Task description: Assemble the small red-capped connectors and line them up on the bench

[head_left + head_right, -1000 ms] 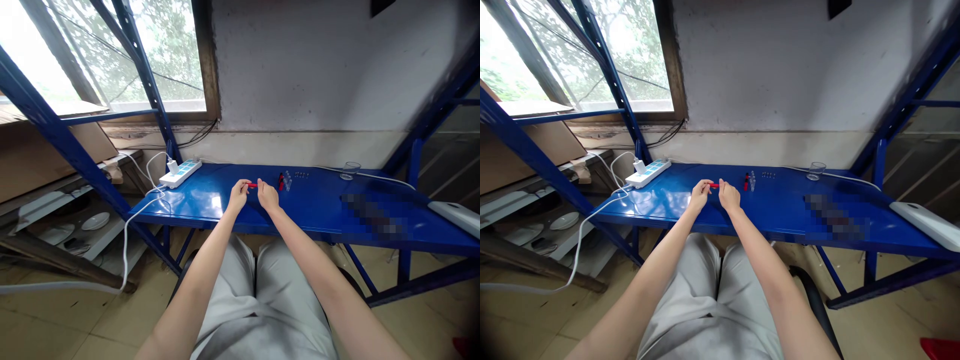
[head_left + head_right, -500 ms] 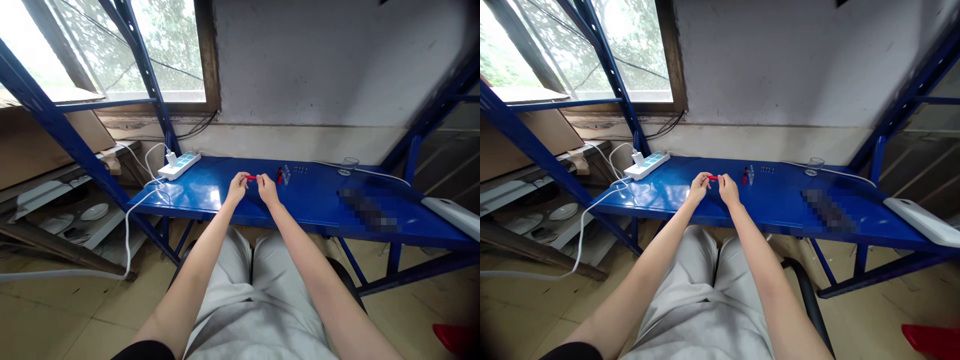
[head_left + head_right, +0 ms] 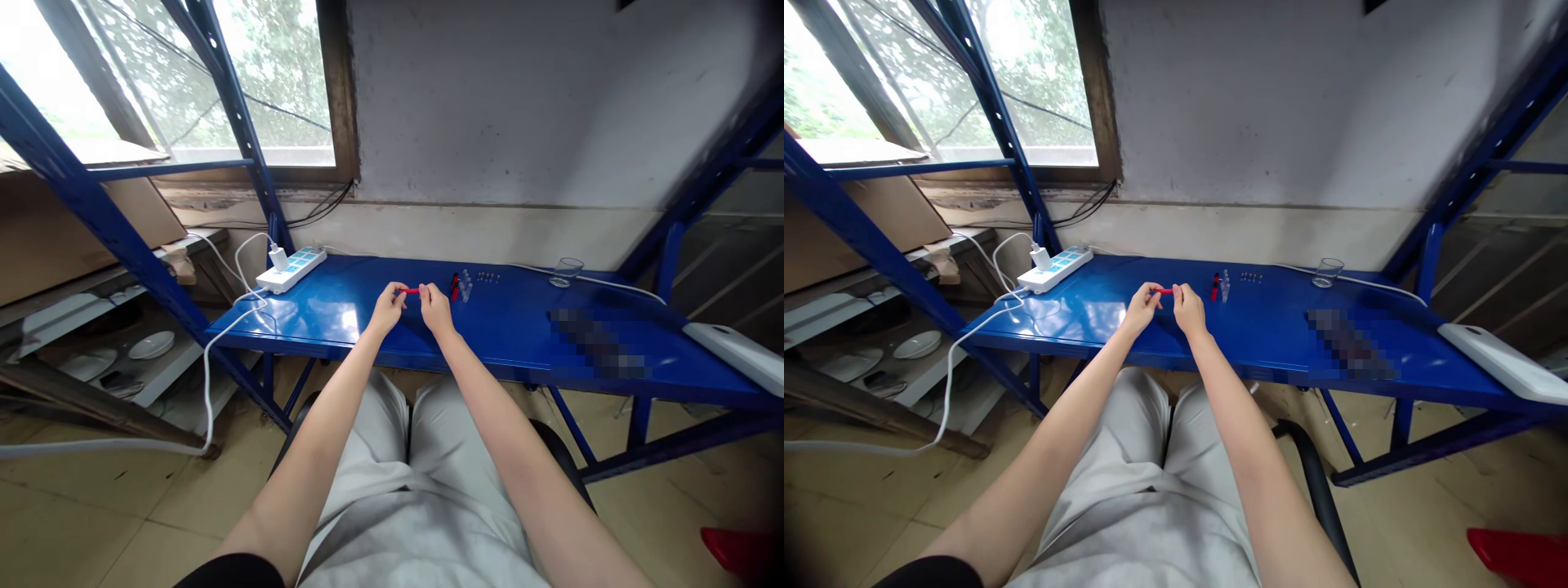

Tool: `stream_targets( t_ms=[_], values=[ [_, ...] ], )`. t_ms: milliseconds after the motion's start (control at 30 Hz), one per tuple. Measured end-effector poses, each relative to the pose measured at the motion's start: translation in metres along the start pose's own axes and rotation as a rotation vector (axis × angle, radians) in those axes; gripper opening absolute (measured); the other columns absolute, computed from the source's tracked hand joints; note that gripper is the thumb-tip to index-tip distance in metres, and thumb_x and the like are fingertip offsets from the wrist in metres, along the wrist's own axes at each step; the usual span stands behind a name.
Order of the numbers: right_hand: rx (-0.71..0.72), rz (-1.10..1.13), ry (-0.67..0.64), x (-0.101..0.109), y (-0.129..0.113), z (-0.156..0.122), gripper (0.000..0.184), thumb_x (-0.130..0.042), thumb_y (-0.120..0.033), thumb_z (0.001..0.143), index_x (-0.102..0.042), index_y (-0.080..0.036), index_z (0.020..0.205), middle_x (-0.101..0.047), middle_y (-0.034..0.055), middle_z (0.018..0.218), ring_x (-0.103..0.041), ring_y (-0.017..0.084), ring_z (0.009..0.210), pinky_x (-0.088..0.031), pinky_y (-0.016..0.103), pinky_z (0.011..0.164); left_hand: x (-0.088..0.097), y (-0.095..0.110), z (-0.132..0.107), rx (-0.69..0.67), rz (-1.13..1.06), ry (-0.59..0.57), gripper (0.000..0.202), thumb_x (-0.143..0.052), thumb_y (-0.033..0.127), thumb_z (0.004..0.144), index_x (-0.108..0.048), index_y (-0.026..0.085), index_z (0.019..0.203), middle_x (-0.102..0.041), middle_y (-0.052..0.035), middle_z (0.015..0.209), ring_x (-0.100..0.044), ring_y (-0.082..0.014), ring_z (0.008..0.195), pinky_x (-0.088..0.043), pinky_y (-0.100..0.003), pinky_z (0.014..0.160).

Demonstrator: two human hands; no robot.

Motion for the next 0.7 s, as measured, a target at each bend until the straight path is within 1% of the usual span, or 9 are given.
stream_targets(
  t_ms=[133, 267, 333, 467, 600, 700],
  values=[
    [0.024, 0.044, 0.021, -0.0022, 0.0013, 0.0004, 0.035, -0.025, -0.044, 0.091, -0.042, -0.022, 0.069, -0.049, 0.0003, 0.062, -0.047, 0.014, 0.056, -0.032, 0.024, 0.056, 0.0005, -0.0008, 0.0014, -0.007, 0.001, 0.012, 0.009, -0.044, 0.023, 0.084, -0.05, 0.018, 0.088, -0.057, -0.0012, 0.08, -0.051, -0.0066, 0.054, -0.043, -0.023, 0.059],
    [0.036, 0.077, 0.039, -0.0049, 0.0026, 0.0007, 0.036, -0.027, -0.045, 0.091, -0.042, -0.021, 0.068, -0.049, -0.0001, 0.06, -0.046, 0.013, 0.054, -0.031, 0.024, 0.055, 0.0002, 0.0012, 0.0016, 0.01, 0.01, 0.026, 0.013, -0.043, 0.029, 0.085, -0.05, 0.018, 0.085, -0.059, -0.0004, 0.078, -0.05, -0.0061, 0.052, -0.043, -0.022, 0.058],
    [0.044, 0.081, 0.036, -0.0053, 0.0025, 0.0006, 0.036, -0.027, -0.045, 0.091, -0.042, -0.021, 0.068, -0.049, 0.0001, 0.06, -0.046, 0.013, 0.054, -0.032, 0.025, 0.055, 0.0, 0.0017, 0.0013, 0.034, 0.026, 0.043, 0.019, -0.041, 0.033, 0.087, -0.05, 0.018, 0.081, -0.059, 0.0001, 0.075, -0.05, -0.0061, 0.051, -0.042, -0.022, 0.058],
    [0.057, 0.091, 0.026, -0.0052, 0.0027, 0.0002, 0.037, -0.026, -0.045, 0.091, -0.044, -0.021, 0.07, -0.051, 0.001, 0.063, -0.048, 0.014, 0.058, -0.034, 0.025, 0.058, 0.0016, 0.0025, 0.001, 0.098, 0.048, 0.116, 0.036, -0.035, 0.044, 0.088, -0.048, 0.017, 0.068, -0.057, 0.0006, 0.064, -0.05, -0.0071, 0.049, -0.041, -0.022, 0.057],
    [0.053, 0.134, 0.023, -0.007, 0.0056, 0.0009, 0.032, -0.029, -0.043, 0.09, -0.047, -0.021, 0.077, -0.054, 0.002, 0.068, -0.051, 0.015, 0.063, -0.037, 0.025, 0.061, 0.0052, 0.0043, 0.0011, 0.128, 0.056, 0.189, 0.039, -0.034, 0.047, 0.087, -0.047, 0.017, 0.066, -0.055, 0.0012, 0.062, -0.048, -0.0062, 0.045, -0.039, -0.022, 0.052],
    [0.064, 0.189, 0.002, -0.0101, 0.0081, 0.0015, 0.026, -0.032, -0.041, 0.089, -0.049, -0.02, 0.088, -0.057, 0.004, 0.078, -0.055, 0.016, 0.071, -0.04, 0.026, 0.066, 0.0077, 0.0055, 0.0007, 0.14, 0.08, 0.233, 0.038, -0.035, 0.047, 0.087, -0.046, 0.017, 0.066, -0.055, 0.0017, 0.062, -0.047, -0.0056, 0.043, -0.038, -0.021, 0.049]
  ],
)
Point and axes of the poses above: each hand's wrist, its own z-axis towards the middle knuckle, its own x-axis out of the back of the hand, y = z × x, the point moved 1 cm from there along z, towards the middle knuckle
